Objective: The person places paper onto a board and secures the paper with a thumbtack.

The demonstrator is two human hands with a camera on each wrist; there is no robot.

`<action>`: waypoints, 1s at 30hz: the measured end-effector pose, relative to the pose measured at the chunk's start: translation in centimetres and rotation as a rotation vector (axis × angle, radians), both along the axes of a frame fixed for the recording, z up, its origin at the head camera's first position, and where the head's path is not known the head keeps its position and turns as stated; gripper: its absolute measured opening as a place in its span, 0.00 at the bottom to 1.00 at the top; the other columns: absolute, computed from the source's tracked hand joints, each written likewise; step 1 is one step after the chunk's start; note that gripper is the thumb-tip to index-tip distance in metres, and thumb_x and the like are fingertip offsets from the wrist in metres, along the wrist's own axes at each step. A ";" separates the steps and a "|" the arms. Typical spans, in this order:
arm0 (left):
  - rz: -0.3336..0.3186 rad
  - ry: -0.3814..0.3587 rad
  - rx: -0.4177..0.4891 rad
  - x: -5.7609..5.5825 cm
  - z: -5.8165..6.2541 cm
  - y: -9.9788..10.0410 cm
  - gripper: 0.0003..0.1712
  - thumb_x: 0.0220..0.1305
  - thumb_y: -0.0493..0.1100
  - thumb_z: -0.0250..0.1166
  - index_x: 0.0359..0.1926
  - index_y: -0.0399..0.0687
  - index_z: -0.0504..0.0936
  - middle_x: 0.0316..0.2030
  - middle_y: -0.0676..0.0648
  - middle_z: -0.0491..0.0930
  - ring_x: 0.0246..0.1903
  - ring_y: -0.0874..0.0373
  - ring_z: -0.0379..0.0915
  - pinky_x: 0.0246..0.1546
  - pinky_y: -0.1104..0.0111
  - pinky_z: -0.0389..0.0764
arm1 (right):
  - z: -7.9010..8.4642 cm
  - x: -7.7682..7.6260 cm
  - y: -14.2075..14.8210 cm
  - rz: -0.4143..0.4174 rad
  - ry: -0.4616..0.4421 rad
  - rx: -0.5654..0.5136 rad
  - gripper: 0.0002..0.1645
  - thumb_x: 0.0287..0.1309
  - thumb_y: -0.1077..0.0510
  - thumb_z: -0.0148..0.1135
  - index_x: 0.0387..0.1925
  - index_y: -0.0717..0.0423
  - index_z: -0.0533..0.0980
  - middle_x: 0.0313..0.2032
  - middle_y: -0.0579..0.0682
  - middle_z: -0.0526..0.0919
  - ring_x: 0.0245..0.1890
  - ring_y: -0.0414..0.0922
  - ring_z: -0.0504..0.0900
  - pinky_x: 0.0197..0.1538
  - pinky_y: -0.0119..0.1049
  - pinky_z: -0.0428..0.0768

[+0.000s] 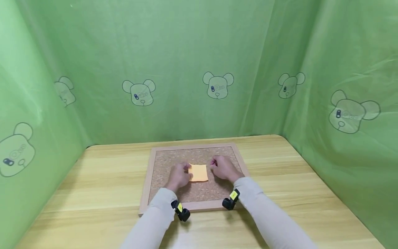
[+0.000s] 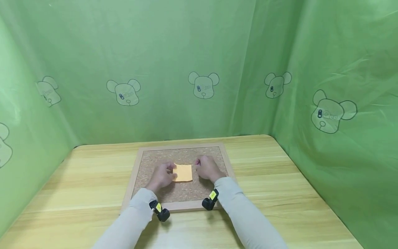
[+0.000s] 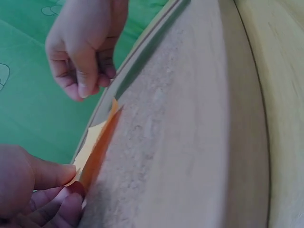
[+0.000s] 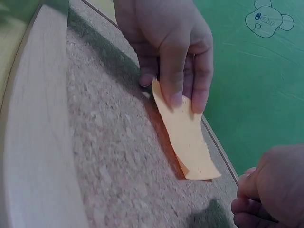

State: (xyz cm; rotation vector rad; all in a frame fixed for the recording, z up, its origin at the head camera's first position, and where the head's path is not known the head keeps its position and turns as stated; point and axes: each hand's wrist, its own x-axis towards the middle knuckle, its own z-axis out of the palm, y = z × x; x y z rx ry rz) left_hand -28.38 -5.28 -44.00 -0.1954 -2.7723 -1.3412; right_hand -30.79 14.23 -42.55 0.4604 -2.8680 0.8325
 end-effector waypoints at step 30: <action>0.007 0.049 -0.184 -0.2 -0.2 1.2 0.15 0.47 0.35 0.70 0.38 0.39 0.79 0.34 0.44 0.79 0.37 0.52 0.72 0.39 0.62 0.74 | -1.1 -1.6 -3.7 0.037 -0.023 -0.043 0.06 0.48 0.68 0.57 0.22 0.57 0.74 0.17 0.45 0.72 0.18 0.39 0.69 0.20 0.28 0.68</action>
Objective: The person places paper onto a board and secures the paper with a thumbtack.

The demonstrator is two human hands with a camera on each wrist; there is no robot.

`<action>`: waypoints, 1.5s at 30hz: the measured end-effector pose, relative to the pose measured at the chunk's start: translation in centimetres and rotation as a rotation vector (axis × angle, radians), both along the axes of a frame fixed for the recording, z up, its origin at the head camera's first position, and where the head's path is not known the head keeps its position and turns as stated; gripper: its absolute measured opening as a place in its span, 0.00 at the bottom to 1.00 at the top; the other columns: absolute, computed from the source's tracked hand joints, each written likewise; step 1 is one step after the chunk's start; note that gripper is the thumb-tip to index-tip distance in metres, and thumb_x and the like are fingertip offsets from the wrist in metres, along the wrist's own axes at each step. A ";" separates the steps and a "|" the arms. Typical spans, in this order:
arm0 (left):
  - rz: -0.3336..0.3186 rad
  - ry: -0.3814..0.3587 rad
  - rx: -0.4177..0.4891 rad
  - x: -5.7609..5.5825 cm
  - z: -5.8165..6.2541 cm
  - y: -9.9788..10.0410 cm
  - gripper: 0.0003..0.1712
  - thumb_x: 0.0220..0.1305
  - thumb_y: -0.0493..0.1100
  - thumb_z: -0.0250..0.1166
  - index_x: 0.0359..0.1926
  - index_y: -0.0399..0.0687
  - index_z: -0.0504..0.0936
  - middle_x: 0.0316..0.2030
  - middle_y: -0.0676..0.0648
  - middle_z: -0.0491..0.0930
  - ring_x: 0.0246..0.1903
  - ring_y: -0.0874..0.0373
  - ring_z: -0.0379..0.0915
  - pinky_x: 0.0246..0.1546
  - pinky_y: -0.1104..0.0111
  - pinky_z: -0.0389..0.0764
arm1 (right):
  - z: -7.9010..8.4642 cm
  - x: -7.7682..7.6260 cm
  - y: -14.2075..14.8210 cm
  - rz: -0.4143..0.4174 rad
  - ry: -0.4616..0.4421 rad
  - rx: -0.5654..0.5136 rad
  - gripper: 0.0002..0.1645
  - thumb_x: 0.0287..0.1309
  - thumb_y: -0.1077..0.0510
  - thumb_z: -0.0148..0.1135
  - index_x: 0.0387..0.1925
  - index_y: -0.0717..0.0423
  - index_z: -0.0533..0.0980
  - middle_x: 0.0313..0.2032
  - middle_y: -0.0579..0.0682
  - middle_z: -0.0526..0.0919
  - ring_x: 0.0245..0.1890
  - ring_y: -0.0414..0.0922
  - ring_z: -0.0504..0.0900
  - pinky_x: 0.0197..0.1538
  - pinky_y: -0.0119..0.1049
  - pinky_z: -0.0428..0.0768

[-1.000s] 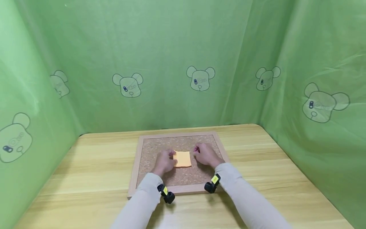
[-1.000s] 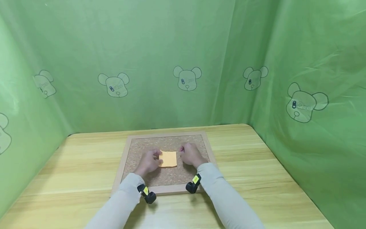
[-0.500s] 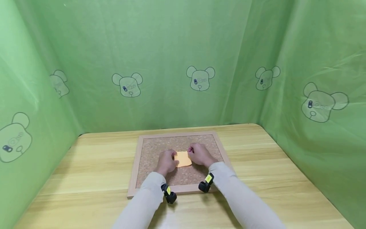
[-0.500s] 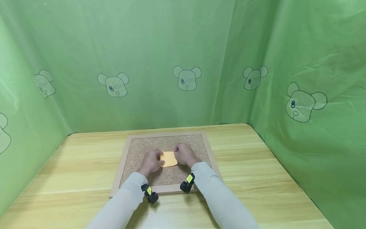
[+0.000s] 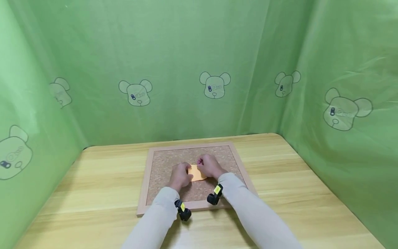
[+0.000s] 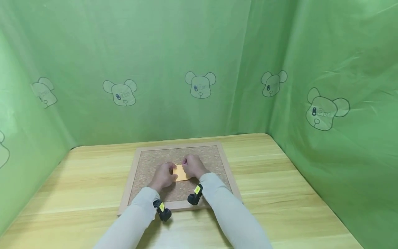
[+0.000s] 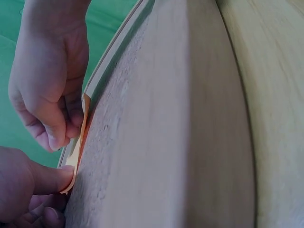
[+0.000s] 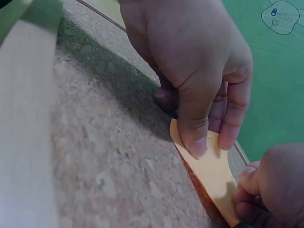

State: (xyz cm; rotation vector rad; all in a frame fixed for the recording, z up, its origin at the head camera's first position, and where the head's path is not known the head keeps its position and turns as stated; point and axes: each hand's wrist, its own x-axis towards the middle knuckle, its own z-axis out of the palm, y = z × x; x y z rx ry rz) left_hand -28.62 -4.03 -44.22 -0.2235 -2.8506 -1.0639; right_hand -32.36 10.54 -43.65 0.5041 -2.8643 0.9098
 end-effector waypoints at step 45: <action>0.007 -0.069 -0.001 -0.3 0.1 0.0 0.16 0.48 0.37 0.70 0.40 0.34 0.81 0.38 0.40 0.77 0.42 0.49 0.72 0.47 0.61 0.73 | 1.1 -1.8 -2.7 -0.135 -0.291 0.163 0.15 0.49 0.65 0.56 0.11 0.53 0.68 0.15 0.47 0.66 0.16 0.42 0.65 0.18 0.30 0.60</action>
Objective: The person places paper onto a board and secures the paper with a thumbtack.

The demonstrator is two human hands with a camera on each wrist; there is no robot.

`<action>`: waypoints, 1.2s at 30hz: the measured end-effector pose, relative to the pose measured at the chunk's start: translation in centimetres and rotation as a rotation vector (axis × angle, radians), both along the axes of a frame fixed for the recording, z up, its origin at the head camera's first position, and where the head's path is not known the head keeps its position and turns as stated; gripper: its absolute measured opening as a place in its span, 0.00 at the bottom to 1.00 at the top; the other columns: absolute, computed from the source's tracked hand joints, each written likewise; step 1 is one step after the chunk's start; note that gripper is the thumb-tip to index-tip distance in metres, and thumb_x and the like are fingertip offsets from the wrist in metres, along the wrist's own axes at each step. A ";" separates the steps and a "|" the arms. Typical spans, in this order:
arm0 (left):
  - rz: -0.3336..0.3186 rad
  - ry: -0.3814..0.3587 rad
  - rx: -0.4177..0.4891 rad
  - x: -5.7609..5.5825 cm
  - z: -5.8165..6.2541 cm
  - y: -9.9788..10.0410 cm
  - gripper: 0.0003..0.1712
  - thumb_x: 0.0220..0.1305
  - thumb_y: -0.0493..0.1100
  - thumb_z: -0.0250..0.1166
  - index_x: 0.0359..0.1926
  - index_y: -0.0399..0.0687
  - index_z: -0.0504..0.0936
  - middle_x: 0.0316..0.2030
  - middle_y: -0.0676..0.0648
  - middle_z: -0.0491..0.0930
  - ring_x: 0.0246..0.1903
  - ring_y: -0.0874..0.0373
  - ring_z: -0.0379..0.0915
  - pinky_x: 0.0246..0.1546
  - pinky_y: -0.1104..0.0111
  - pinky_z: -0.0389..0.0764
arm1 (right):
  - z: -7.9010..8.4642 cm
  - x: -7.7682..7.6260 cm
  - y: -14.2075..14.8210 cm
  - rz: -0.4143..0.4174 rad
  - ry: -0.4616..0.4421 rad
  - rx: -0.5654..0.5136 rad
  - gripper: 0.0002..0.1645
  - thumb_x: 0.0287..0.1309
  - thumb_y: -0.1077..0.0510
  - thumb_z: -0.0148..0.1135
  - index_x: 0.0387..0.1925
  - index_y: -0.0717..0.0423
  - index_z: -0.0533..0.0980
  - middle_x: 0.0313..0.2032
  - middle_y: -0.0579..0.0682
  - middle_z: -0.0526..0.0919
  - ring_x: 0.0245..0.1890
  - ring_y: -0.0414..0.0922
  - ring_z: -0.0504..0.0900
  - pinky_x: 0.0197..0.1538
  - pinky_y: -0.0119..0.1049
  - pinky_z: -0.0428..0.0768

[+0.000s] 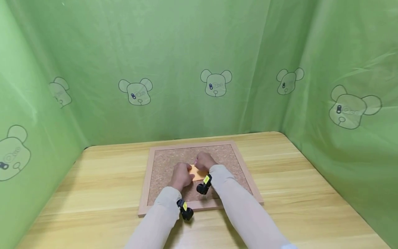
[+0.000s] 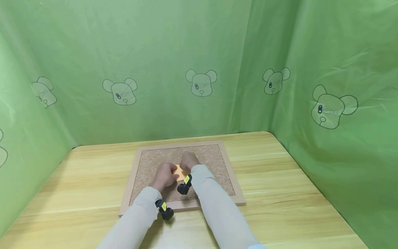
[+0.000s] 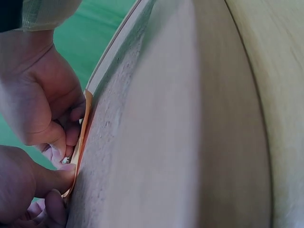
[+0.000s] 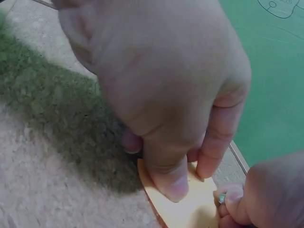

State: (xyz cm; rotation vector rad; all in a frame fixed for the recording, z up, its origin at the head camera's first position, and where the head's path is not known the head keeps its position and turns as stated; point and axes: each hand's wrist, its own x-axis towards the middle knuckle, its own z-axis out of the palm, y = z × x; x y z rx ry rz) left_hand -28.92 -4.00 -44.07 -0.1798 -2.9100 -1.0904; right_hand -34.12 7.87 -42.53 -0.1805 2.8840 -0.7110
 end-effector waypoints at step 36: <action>0.000 0.041 -0.016 0.3 0.3 0.2 0.16 0.47 0.37 0.70 0.39 0.32 0.81 0.36 0.40 0.77 0.40 0.48 0.71 0.45 0.60 0.73 | 0.2 -1.0 -0.7 -0.054 -0.063 0.080 0.04 0.42 0.66 0.58 0.17 0.59 0.74 0.22 0.54 0.75 0.22 0.47 0.71 0.20 0.32 0.67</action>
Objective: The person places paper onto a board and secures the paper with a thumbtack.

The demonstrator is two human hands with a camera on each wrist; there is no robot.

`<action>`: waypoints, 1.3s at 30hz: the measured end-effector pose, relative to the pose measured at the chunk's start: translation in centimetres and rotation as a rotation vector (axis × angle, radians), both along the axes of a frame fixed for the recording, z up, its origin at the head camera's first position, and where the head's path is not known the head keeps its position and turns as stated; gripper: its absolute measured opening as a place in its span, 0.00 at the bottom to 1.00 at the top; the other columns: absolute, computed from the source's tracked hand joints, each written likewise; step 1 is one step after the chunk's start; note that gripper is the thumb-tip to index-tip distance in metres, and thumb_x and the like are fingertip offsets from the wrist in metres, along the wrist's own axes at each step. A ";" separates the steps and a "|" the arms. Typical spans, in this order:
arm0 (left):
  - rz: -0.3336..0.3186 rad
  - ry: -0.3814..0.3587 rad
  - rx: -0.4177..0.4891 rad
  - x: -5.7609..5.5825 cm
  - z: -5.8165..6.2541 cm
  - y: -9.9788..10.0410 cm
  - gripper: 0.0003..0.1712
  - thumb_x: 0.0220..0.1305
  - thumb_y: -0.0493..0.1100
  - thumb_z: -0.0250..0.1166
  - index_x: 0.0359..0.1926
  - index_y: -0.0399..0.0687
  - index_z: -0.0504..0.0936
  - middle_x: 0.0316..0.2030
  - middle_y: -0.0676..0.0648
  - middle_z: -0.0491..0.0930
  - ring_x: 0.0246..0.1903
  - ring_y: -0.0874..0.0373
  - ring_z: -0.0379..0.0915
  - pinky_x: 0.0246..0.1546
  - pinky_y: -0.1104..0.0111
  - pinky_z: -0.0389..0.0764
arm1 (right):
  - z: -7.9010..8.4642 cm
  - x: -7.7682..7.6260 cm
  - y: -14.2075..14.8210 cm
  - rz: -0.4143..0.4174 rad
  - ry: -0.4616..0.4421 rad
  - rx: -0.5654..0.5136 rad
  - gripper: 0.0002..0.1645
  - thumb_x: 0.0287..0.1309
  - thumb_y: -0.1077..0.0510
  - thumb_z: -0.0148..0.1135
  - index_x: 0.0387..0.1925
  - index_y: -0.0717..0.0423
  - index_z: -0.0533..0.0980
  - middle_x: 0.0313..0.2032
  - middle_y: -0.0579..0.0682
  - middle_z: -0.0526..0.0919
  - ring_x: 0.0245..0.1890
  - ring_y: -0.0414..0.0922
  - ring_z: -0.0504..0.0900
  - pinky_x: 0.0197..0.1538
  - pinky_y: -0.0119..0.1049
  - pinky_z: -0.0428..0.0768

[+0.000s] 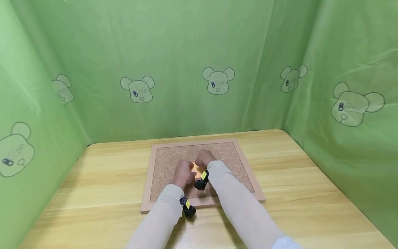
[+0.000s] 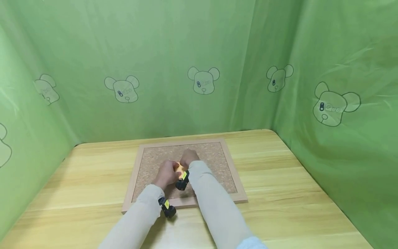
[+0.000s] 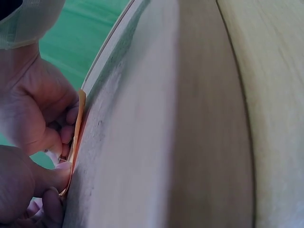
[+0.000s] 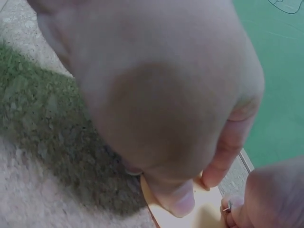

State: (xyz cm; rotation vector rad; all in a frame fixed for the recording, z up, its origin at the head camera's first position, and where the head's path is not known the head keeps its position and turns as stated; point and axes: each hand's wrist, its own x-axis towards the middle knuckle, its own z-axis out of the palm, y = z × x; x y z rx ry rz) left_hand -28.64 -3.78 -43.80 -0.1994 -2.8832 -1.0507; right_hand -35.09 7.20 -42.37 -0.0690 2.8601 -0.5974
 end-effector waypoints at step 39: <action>0.003 0.002 -0.020 0.1 -0.2 0.1 0.16 0.48 0.37 0.69 0.40 0.33 0.81 0.37 0.39 0.74 0.40 0.47 0.70 0.45 0.61 0.72 | 0.1 0.9 2.5 -0.103 0.022 -0.156 0.19 0.40 0.56 0.71 0.30 0.64 0.74 0.26 0.56 0.75 0.25 0.48 0.73 0.24 0.34 0.72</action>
